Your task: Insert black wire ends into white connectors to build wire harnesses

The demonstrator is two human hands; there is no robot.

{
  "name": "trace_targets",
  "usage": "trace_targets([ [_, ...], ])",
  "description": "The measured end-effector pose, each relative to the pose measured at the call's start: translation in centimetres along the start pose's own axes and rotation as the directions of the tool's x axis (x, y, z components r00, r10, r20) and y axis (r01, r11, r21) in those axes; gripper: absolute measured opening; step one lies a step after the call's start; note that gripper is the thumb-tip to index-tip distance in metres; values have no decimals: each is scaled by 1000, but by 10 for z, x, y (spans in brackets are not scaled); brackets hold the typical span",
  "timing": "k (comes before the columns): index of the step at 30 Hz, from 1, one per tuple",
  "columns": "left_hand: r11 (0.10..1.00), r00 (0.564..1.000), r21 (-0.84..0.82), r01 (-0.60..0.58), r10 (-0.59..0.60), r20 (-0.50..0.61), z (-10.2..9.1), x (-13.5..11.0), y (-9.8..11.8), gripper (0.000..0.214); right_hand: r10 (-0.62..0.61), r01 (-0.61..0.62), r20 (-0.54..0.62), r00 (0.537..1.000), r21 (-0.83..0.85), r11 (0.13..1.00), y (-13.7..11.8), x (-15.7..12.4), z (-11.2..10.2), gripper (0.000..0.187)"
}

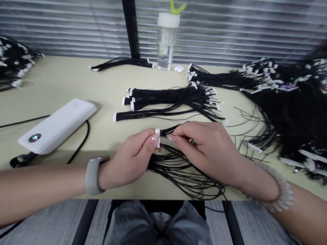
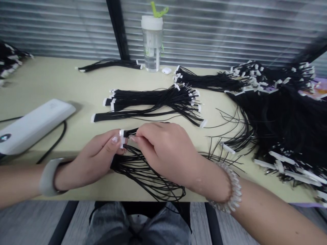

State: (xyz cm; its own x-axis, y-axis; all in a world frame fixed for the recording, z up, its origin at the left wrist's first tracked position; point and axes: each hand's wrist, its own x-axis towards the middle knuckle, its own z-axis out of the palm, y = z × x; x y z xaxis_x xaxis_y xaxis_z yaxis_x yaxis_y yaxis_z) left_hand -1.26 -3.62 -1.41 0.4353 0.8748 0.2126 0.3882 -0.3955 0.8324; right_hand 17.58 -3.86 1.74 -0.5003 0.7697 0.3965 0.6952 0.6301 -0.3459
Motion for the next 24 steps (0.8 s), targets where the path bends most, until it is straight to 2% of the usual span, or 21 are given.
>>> trace_targets([
  [7, 1000, 1000, 7, -4, 4, 9, 1, 0, 1, 33, 28, -22, 64, 998, -90, 996, 1, 0, 2, 25],
  [14, 1000, 999, 10, -27, 27, 20, 1, 1, 1, 32, 7, 11, 111, 994, -160, 987, 0, 1, 1, 30],
  [18, 999, 999, 16, -36, 36, 33, 1, 1, 0, 31, -38, 51, 92, 995, -138, 989, 0, 1, 1, 28],
  [24, 1000, 999, 3, -28, 28, 35, 0, 1, 2, 31, -88, 100, 62, 994, -207, 973, 1, -1, 0, 33],
])
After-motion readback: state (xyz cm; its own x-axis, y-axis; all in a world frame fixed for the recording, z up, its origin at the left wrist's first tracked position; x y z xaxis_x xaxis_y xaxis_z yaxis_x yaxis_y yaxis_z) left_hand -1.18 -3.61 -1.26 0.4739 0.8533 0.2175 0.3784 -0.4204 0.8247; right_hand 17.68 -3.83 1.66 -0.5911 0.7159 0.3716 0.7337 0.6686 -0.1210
